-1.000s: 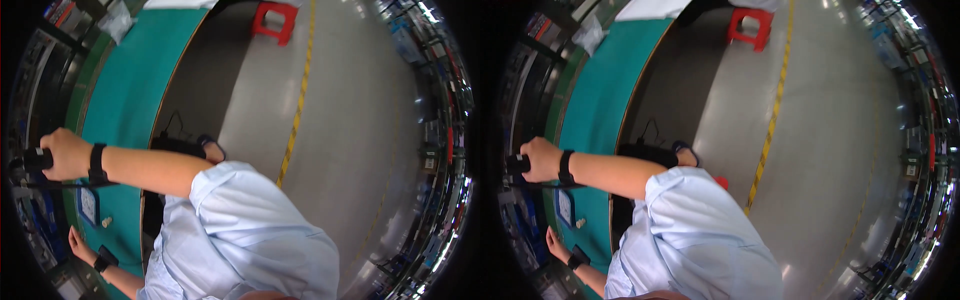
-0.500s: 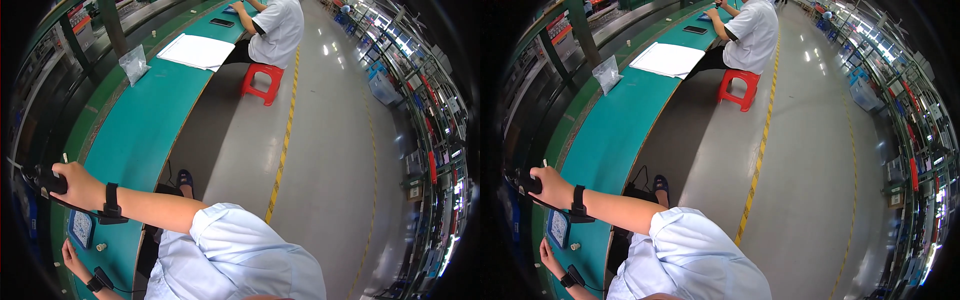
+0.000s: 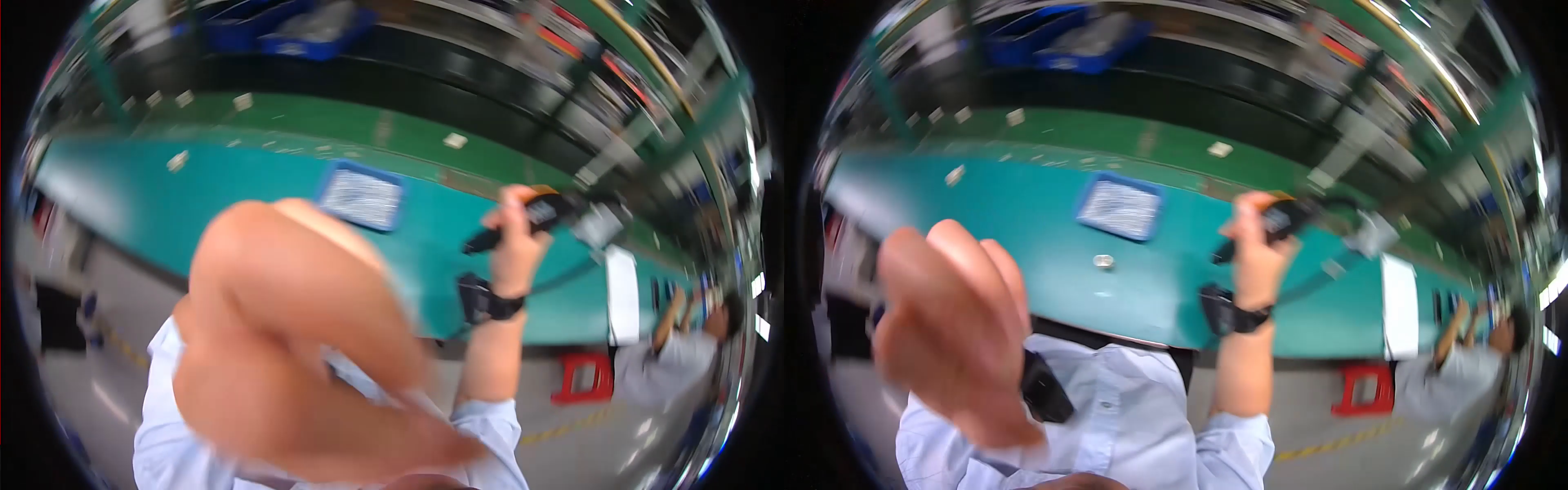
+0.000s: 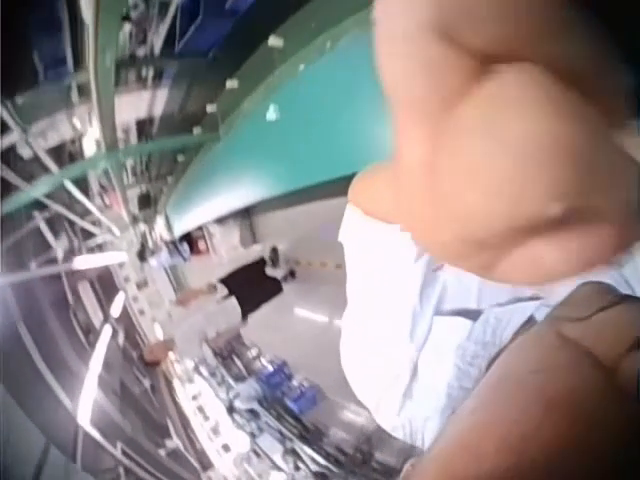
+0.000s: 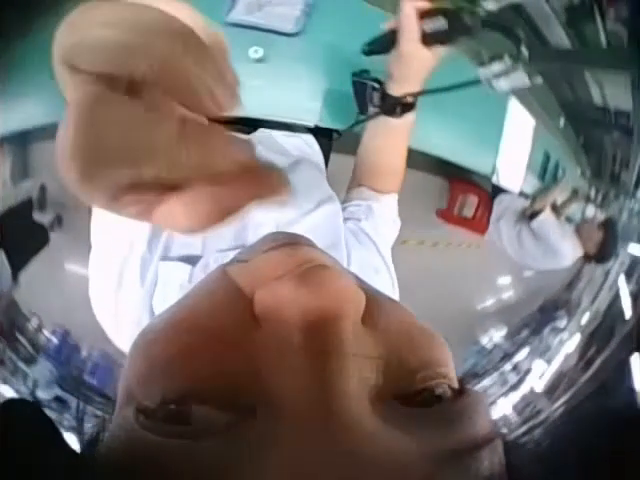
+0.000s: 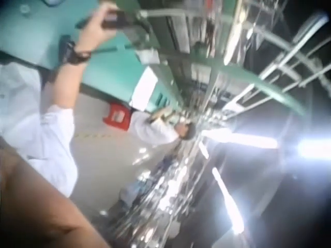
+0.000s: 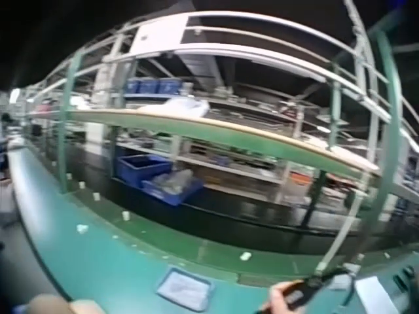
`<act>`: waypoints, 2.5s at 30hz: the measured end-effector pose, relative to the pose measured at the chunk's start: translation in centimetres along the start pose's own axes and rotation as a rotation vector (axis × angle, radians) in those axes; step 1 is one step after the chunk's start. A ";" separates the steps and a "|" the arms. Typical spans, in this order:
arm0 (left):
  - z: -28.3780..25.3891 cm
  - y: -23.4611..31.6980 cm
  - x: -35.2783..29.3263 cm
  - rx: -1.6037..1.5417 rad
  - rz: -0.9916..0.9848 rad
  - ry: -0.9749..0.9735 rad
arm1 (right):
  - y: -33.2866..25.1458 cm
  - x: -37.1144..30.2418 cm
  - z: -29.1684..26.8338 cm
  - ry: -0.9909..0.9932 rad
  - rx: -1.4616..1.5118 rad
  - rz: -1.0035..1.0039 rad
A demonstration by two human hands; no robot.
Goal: Assembling electronic components using an electric screwdriver to drive screws into plastic parts.
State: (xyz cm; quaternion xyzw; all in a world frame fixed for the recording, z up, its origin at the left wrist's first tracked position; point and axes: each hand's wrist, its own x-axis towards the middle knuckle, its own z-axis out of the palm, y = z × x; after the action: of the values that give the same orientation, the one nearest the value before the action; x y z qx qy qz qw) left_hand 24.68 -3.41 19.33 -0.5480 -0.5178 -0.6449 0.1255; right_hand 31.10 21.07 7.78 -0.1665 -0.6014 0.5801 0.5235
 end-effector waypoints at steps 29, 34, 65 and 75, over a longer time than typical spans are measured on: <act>-1.6 -17.9 -12.0 0.084 -0.555 -0.298 | -4.1 -2.1 6.0 -0.425 0.540 -0.015; -1.0 -18.2 -11.9 -0.147 -0.656 -0.315 | -3.5 -2.8 6.9 -0.570 0.602 0.008; -1.0 -22.5 -12.5 0.070 -0.783 -0.566 | 2.0 -1.8 10.2 -0.586 0.378 0.057; -1.1 -22.9 -12.7 0.060 -0.766 -0.557 | 3.2 -2.3 10.3 -0.722 0.340 0.106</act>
State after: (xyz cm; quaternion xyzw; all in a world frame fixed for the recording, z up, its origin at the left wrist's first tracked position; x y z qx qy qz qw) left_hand 12.02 0.42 -3.33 -0.4659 -0.7151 -0.4578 -0.2491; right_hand 22.24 14.67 6.27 0.1063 -0.6326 0.7189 0.2678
